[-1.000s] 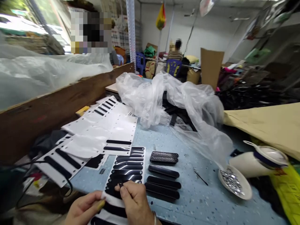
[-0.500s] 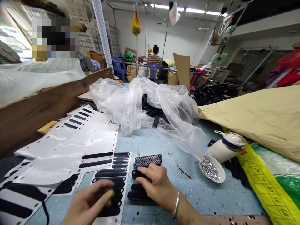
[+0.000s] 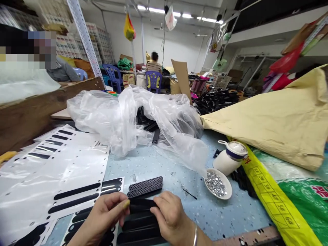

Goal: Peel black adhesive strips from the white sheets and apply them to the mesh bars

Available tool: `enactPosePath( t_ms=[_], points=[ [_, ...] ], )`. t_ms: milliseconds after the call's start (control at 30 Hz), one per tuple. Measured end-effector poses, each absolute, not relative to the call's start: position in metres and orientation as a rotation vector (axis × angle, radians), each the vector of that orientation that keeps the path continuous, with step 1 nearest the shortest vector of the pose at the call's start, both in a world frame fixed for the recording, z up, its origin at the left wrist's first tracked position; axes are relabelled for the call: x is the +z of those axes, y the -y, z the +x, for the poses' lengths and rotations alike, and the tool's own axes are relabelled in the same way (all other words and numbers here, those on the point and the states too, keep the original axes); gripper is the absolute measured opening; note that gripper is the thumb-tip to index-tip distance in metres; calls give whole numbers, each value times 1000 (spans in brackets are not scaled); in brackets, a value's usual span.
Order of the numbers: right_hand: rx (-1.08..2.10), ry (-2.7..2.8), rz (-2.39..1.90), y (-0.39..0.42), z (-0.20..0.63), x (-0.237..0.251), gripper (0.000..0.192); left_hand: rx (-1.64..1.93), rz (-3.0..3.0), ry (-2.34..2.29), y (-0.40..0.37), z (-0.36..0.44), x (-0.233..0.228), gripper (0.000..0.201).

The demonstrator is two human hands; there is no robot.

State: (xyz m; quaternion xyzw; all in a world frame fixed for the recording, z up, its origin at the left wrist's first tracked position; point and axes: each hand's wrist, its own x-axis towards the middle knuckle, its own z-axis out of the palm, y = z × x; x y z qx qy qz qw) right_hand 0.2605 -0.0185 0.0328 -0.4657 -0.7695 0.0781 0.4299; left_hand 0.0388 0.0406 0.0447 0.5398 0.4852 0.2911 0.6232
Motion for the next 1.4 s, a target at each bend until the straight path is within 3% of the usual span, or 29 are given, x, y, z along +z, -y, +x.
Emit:
enactPosePath(
  t_ms=[133, 333, 800, 967, 1133, 1400],
  points=[
    [333, 1740, -1329, 11, 282, 29, 12, 844, 1685, -1396, -53, 25, 37, 32],
    [741, 1544, -1505, -15, 299, 13, 8, 469, 2154, -1349, -67, 23, 31, 13],
    [661, 1787, -1358, -19, 288, 8, 9, 473, 2106, -1263, -74, 37, 28, 8],
    [556, 1830, -1308, -15, 287, 11, 15, 490, 1932, -1226, -70, 33, 29, 23],
    [536, 1926, -1261, -22, 277, 13, 17, 443, 1836, -1216, -73, 32, 31, 12],
    [512, 1997, -1260, -26, 271, 10, 15, 461, 1797, -1196, -73, 32, 27, 13]
  ],
)
